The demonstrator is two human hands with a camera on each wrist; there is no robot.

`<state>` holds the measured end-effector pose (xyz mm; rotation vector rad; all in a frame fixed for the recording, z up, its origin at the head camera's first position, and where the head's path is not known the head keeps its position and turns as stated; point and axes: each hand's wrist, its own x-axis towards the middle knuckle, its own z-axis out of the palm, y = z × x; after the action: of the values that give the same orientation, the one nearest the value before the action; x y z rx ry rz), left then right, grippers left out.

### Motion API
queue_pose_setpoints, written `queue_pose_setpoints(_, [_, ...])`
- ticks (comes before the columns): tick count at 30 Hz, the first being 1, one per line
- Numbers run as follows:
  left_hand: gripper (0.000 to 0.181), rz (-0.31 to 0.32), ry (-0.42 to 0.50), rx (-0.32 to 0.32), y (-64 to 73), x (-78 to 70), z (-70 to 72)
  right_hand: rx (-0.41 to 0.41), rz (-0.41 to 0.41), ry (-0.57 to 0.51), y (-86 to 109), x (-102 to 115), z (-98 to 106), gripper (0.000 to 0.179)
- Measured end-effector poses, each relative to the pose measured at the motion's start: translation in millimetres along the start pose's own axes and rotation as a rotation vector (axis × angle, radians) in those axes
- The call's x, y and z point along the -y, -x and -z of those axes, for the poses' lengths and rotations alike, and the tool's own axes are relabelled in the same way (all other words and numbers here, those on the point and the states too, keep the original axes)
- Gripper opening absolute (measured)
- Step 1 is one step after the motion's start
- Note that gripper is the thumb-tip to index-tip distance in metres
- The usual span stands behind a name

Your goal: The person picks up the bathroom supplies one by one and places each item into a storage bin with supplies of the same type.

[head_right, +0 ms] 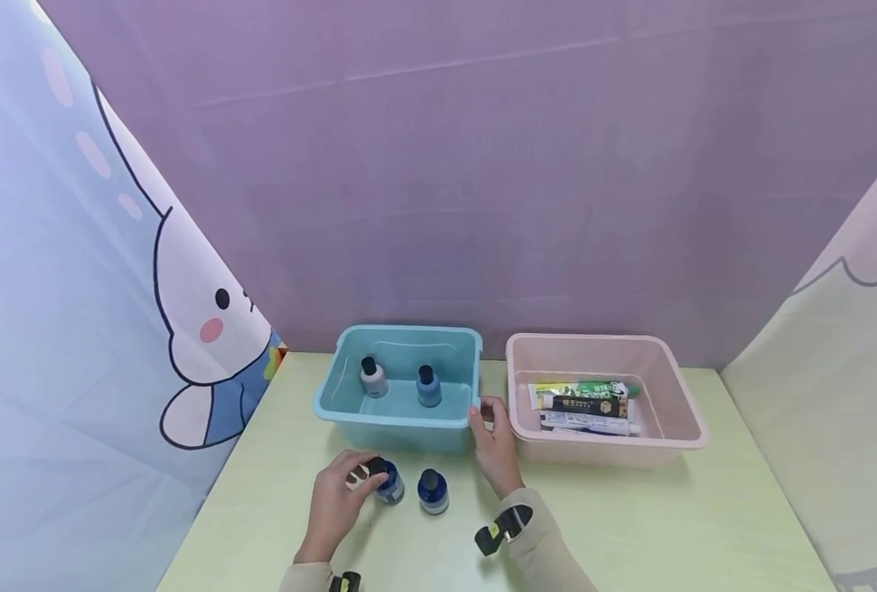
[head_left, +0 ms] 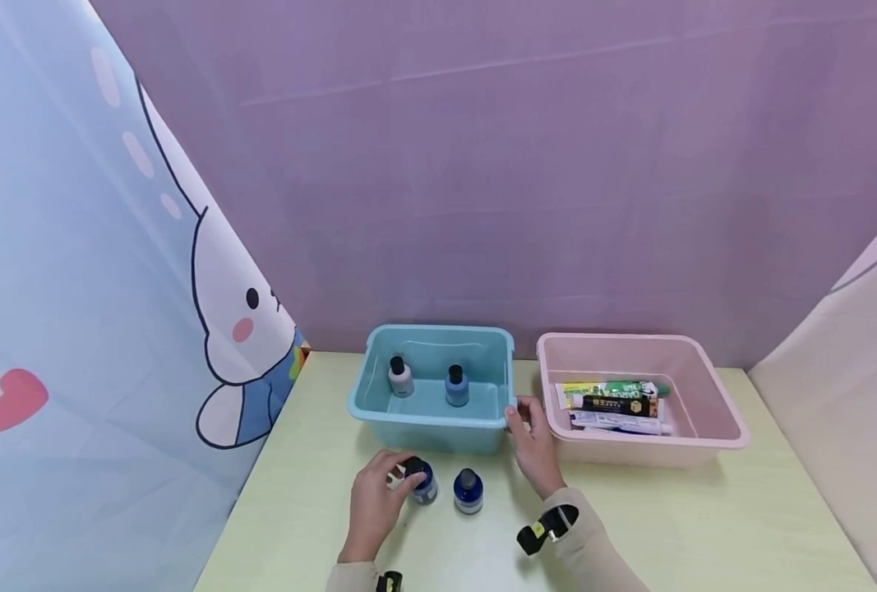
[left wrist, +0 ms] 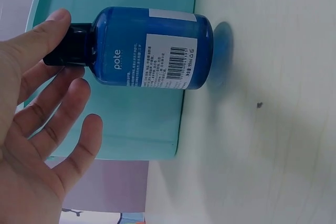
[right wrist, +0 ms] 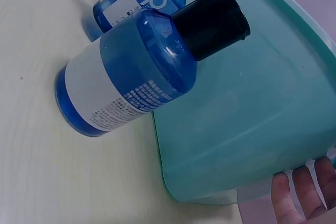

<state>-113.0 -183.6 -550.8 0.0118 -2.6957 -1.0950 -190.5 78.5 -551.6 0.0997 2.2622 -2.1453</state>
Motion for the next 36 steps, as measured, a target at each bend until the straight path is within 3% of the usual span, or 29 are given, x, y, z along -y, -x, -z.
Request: queue_pose_setpoints(36, [0.031,-0.076,-0.001,-0.083,-16.6,-18.6,23.1,-0.013,0.037,0.004,1.3,0,-1,0.04])
